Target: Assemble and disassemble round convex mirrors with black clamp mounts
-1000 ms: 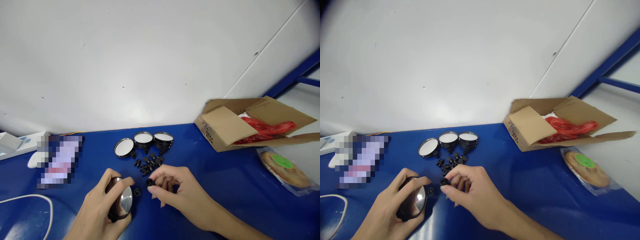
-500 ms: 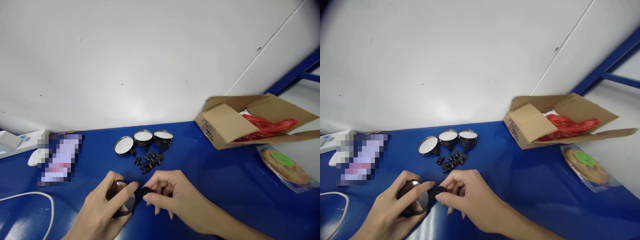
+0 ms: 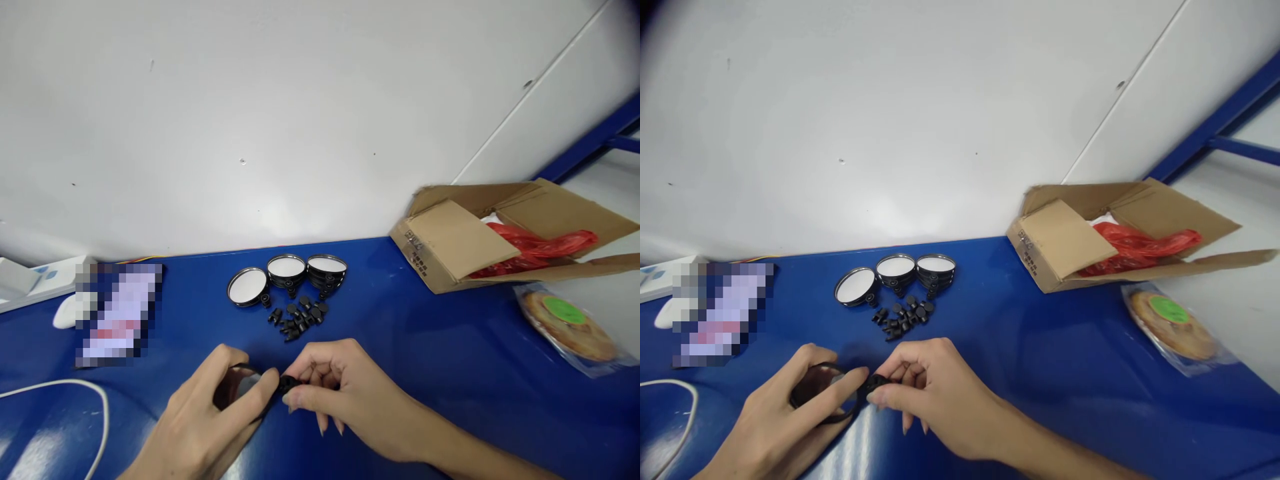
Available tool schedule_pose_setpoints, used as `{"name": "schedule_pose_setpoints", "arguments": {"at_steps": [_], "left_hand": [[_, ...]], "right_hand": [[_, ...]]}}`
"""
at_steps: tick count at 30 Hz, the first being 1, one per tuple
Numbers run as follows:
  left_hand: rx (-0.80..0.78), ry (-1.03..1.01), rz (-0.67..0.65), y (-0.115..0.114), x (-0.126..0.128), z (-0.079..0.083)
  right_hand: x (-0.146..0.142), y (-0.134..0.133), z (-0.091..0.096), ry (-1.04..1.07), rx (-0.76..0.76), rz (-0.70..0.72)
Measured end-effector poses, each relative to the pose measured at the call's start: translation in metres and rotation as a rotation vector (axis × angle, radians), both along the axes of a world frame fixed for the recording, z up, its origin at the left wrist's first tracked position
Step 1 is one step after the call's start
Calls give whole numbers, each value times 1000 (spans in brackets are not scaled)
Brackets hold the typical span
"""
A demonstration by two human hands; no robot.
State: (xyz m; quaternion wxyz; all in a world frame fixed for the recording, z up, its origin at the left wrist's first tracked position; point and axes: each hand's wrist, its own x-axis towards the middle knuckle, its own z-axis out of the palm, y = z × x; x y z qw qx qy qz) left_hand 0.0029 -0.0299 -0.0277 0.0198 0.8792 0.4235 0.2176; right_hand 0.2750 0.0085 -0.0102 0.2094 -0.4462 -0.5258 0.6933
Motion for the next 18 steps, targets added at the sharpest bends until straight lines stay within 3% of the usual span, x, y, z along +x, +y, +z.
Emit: {"name": "schedule_pose_setpoints", "arguments": {"at_steps": [4,14,16,18], "left_hand": [[-33,-8,-14,0,1,4],[-161,-139,2,-8,0,-11],[-193,-194,21,-5,2,-8],[-230,-249,52,0,4,-5]], "right_hand": [[1,-2,2,1,1,11],[1,-2,4,-20,-11,61],[-1,-2,5,-24,45,51],[-2,-4,5,-52,233,37]]}}
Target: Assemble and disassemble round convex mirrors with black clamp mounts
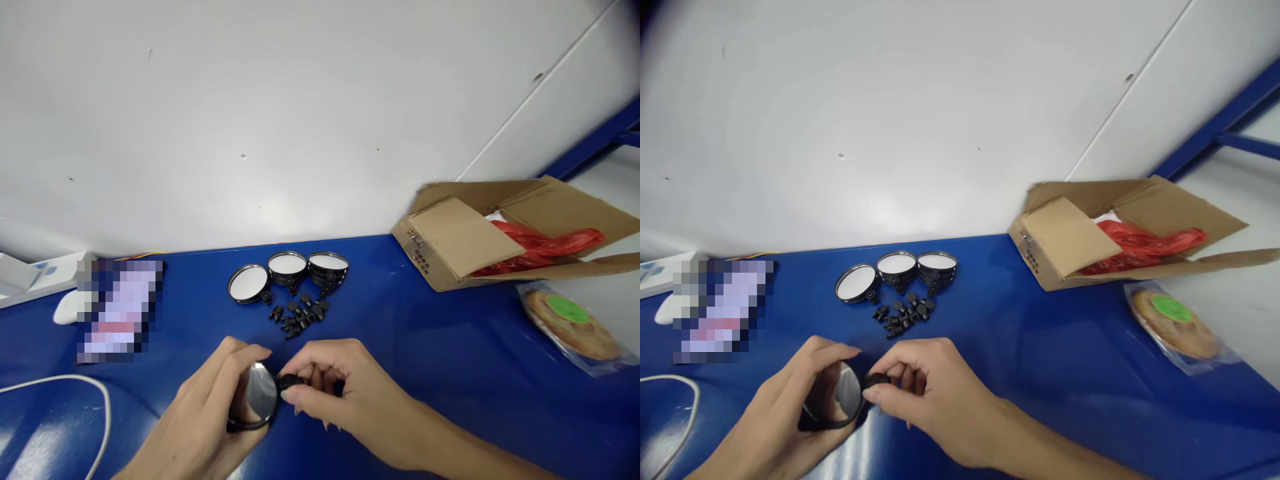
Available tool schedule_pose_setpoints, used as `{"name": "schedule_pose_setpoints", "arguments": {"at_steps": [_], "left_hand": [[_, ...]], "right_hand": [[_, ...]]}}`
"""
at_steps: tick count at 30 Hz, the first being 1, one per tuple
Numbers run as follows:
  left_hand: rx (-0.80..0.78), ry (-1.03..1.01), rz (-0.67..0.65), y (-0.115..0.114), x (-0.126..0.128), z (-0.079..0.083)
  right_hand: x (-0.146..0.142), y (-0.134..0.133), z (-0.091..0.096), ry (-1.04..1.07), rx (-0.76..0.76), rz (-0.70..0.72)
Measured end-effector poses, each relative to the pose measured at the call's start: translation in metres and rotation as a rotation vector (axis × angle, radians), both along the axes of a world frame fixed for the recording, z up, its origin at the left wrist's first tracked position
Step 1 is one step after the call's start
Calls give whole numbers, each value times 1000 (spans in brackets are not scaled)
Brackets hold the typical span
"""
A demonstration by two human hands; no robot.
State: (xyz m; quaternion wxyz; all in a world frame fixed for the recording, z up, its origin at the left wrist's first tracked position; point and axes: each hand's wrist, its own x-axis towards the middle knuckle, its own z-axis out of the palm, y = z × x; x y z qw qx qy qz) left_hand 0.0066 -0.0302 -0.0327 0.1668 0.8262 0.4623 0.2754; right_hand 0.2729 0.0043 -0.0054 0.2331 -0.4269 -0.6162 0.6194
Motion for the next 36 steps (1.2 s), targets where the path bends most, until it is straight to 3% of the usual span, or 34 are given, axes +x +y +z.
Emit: {"name": "schedule_pose_setpoints", "arguments": {"at_steps": [5,10,15,30,36], "left_hand": [[-182,-102,92,7,5,3],[-279,-137,101,3,8,1],[-305,-147,99,2,10,2],[-297,-146,94,2,10,5],[-333,-96,29,2,7,8]], "right_hand": [[1,-6,-13,-100,600,35],[5,-5,-24,-173,854,47],[7,-6,-23,-234,917,39],[8,-10,-22,-295,920,31],[16,-2,-17,-258,915,127]]}}
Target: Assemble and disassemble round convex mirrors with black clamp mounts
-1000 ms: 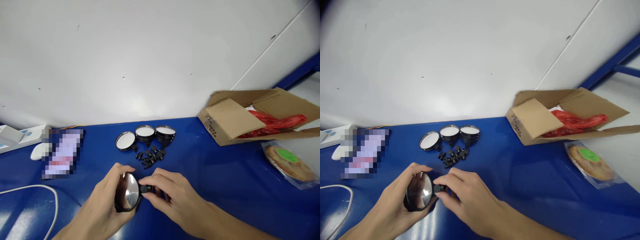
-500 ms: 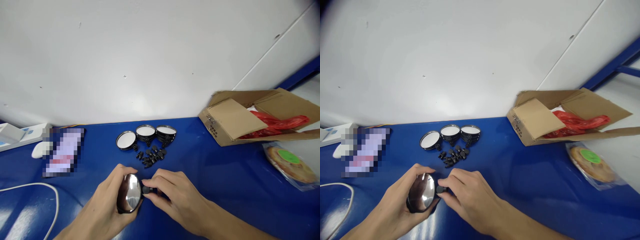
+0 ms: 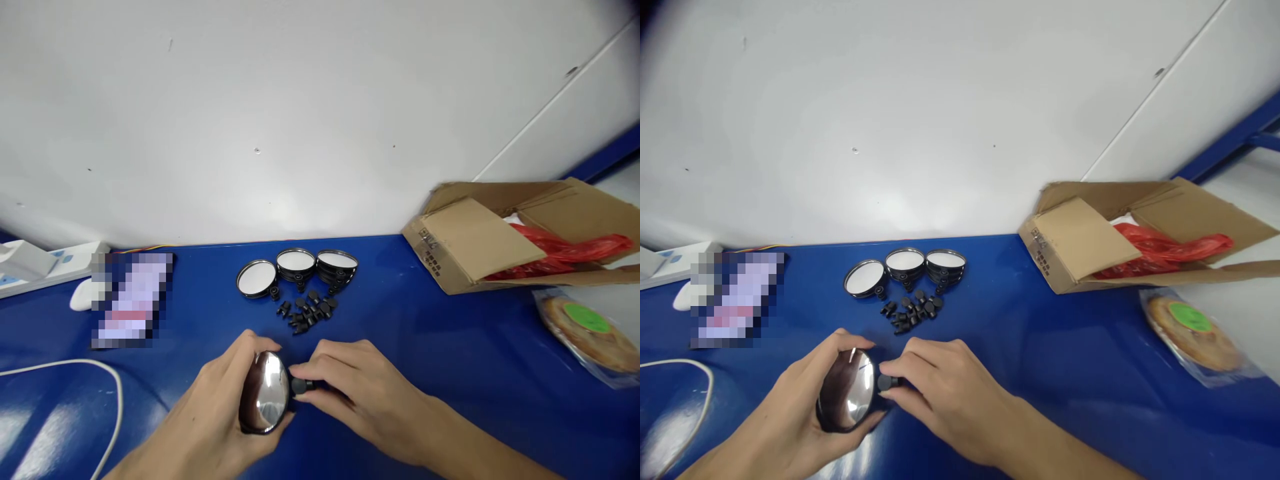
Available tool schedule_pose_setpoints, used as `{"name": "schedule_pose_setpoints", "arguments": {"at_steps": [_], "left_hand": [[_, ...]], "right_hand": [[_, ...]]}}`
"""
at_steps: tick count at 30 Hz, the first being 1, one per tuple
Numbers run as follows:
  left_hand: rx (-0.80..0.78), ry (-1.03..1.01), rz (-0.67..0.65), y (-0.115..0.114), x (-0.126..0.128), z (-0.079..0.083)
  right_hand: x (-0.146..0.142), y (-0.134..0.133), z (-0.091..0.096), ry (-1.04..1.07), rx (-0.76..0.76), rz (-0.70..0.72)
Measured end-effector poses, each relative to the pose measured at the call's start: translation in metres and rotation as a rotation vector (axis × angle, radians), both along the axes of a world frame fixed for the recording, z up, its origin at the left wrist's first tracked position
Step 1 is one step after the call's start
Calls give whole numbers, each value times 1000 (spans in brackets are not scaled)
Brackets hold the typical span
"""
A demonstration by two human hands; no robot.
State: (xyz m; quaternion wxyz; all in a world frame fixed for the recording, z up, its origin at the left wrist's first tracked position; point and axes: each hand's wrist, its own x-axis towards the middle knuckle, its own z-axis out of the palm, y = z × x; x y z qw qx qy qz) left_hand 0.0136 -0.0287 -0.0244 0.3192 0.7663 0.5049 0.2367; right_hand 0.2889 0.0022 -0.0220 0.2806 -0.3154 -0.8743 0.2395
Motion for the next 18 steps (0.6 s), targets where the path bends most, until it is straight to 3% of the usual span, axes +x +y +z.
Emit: {"name": "schedule_pose_setpoints", "arguments": {"at_steps": [4,12,18], "left_hand": [[-13,19,-60,1,-1,1],[53,-8,-54,5,-3,6],[135,16,12,2,-3,-1]], "right_hand": [[2,4,1,-9,-8,78],[-2,-2,-6,35,122,-45],[-4,-4,-9,48,196,-60]]}}
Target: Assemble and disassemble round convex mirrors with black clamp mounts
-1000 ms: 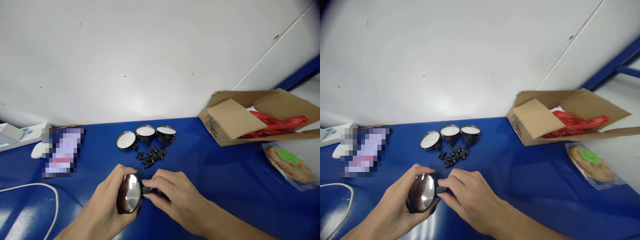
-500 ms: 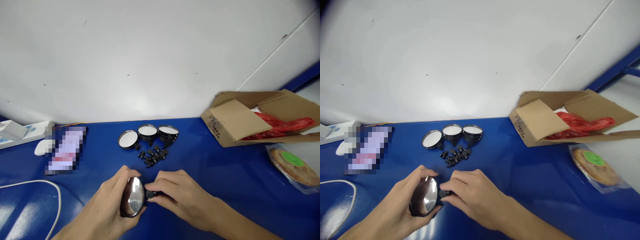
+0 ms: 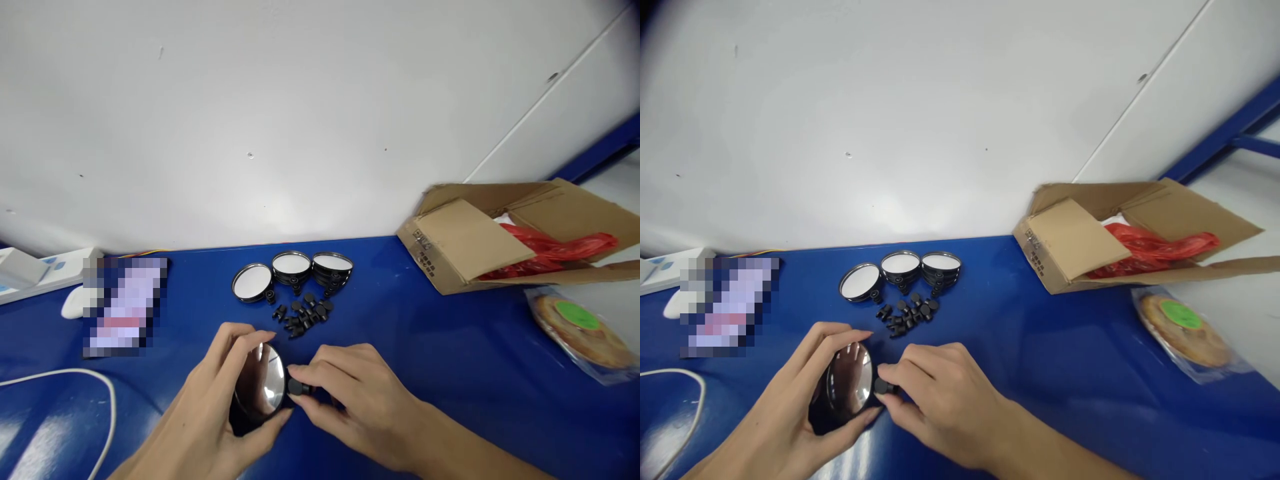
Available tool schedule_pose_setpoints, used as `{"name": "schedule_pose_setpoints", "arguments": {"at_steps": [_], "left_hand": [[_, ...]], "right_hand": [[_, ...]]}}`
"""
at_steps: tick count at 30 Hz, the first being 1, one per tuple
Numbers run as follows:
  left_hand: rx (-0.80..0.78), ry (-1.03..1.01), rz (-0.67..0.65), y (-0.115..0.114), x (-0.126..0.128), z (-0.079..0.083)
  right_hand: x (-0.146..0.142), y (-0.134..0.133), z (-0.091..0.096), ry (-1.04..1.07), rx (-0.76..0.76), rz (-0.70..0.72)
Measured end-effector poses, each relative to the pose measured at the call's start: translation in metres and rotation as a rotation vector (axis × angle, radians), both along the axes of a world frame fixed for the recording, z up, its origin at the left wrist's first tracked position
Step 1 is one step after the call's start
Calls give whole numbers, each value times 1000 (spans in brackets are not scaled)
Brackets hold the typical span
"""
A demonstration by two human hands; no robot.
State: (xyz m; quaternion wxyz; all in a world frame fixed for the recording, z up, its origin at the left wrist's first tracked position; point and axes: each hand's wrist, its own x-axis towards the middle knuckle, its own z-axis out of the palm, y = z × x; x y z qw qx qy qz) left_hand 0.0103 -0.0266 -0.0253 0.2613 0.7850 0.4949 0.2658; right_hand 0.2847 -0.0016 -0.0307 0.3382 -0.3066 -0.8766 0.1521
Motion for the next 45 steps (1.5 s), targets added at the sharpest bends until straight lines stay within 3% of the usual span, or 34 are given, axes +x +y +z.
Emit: {"name": "schedule_pose_setpoints", "arguments": {"at_steps": [5,16,22,25,30,33,36,39,45], "left_hand": [[45,5,94,0,3,-2],[-63,-57,28,4,-4,-9],[-106,-62,2,5,-11,-14],[-96,-56,-15,7,-12,-10],[-99,-83,-60,14,-14,11],[1,-28,35,21,-19,19],[195,115,117,29,-24,16],[288,218,66,33,-27,8],[307,302,-24,36,-31,-3]], "right_hand": [[-2,3,1,-3,38,-10],[1,7,-4,-163,99,156],[-1,3,-11,-232,83,180],[-1,2,-12,-274,41,198],[2,4,-9,-345,-11,225],[2,5,-7,-369,-34,244],[2,6,-5,-402,-65,267],[2,6,-5,-416,-74,271],[3,6,-5,-416,-69,268]]}}
